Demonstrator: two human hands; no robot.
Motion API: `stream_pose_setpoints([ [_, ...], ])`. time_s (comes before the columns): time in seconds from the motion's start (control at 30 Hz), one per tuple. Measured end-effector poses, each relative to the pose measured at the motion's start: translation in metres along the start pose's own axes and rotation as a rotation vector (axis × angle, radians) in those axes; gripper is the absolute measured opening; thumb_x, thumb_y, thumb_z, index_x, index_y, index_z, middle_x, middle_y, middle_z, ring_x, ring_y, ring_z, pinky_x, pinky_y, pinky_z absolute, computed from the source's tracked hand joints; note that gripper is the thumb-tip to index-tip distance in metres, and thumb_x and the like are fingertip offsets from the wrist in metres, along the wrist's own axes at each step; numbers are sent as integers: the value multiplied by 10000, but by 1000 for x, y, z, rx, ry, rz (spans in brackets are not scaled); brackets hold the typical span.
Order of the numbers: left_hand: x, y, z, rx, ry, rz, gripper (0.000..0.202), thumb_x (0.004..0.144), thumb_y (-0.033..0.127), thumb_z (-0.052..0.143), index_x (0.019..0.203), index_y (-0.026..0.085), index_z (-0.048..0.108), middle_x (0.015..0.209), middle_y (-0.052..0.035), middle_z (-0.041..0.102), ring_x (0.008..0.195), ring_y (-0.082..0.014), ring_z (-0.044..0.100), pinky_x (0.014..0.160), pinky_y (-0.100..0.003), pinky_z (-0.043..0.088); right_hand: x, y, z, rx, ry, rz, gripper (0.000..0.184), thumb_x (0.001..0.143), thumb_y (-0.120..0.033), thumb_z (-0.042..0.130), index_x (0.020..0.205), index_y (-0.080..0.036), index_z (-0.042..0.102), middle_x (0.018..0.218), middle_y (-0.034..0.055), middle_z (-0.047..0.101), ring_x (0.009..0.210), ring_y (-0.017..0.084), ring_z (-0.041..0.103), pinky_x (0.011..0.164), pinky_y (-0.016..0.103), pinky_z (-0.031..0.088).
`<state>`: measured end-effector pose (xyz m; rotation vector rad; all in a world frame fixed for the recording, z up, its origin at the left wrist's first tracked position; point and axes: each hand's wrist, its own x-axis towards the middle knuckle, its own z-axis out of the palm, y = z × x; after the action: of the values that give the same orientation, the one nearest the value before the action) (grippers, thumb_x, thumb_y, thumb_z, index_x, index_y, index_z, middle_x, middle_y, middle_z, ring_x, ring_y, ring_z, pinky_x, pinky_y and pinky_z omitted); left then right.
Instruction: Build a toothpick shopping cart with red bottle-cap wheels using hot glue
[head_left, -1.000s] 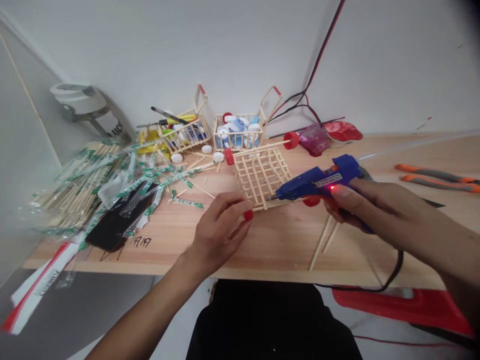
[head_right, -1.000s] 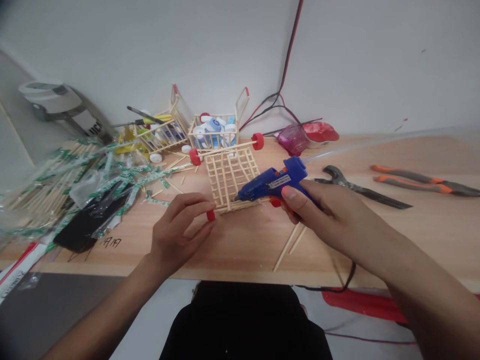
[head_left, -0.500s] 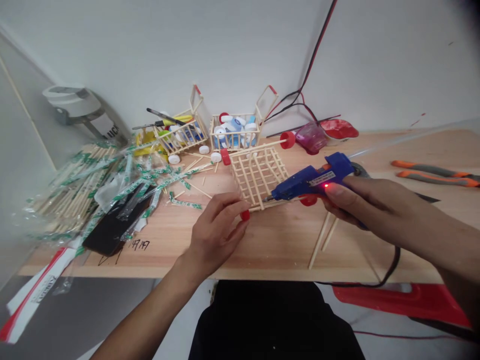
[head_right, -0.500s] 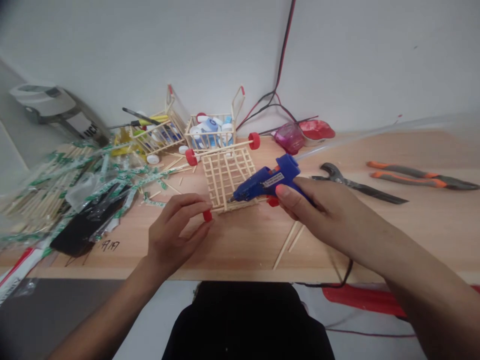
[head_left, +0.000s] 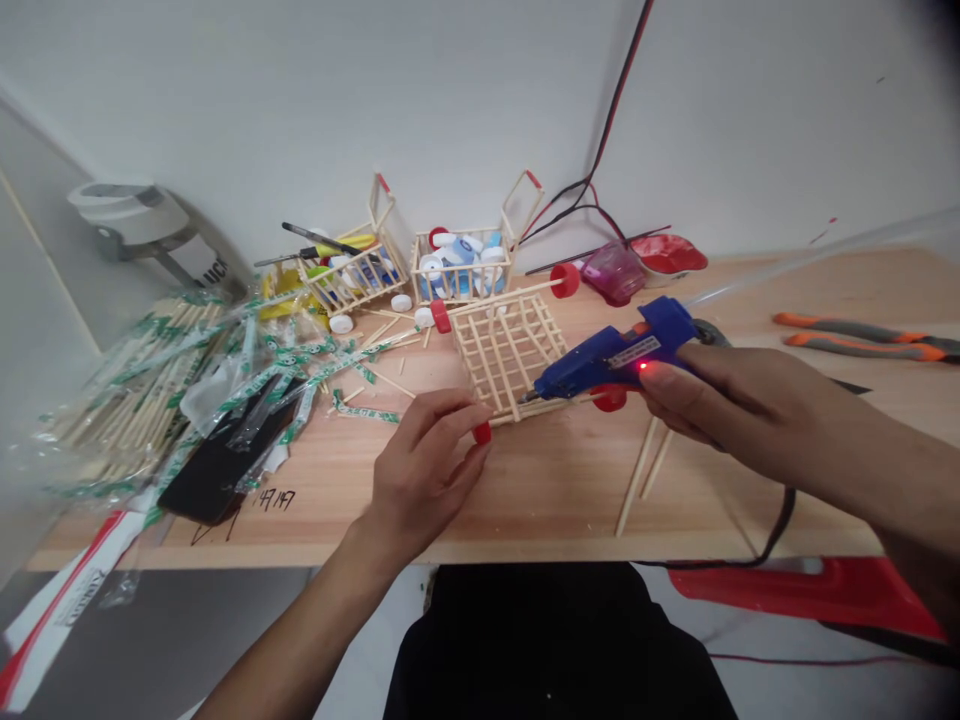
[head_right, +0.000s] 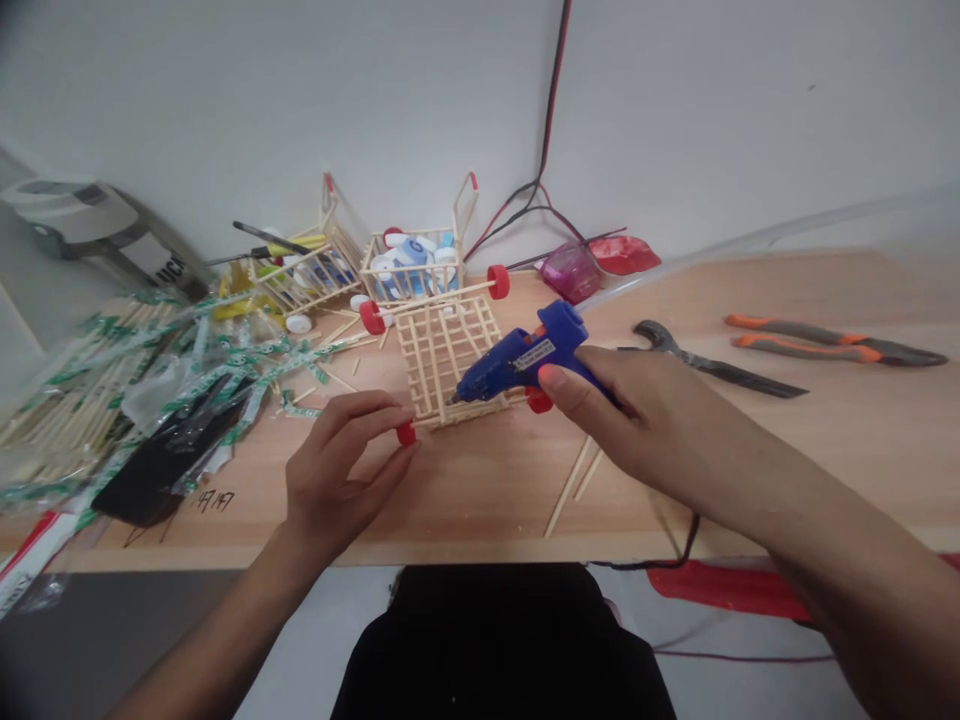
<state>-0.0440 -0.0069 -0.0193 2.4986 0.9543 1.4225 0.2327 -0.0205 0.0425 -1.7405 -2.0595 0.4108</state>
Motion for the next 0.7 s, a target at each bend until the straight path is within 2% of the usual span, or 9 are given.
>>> stream_pose_setpoints([
  [0.2, 0, 0, 0, 29, 2, -5, 354, 790, 12, 674, 1107, 157, 615, 1069, -79, 635, 1033, -161, 635, 917, -275, 539, 1, -3, -2, -22, 60, -54, 591, 913, -723, 296, 582, -243, 385, 431, -34, 432, 365, 110, 401, 401, 271, 250],
  [0.5, -2, 0, -1, 70, -8, -15, 364, 784, 13, 682, 1112, 156, 620, 1097, -75, 631, 1038, -156, 630, 930, -266, 528, 1, 0, -2, -3, 32, -10, 582, 918, -713, 312, 616, -236, 454, 456, -37, 444, 395, 115, 418, 421, 273, 268],
  [0.7, -3, 0, -2, 71, -7, -26, 363, 791, 29, 685, 1119, 170, 620, 1098, -68, 636, 1032, -156, 631, 924, -274, 531, 0, -3, -3, 30, -18, 18, 575, 922, -707, 313, 613, -234, 416, 478, -35, 435, 424, 114, 406, 443, 279, 260],
])
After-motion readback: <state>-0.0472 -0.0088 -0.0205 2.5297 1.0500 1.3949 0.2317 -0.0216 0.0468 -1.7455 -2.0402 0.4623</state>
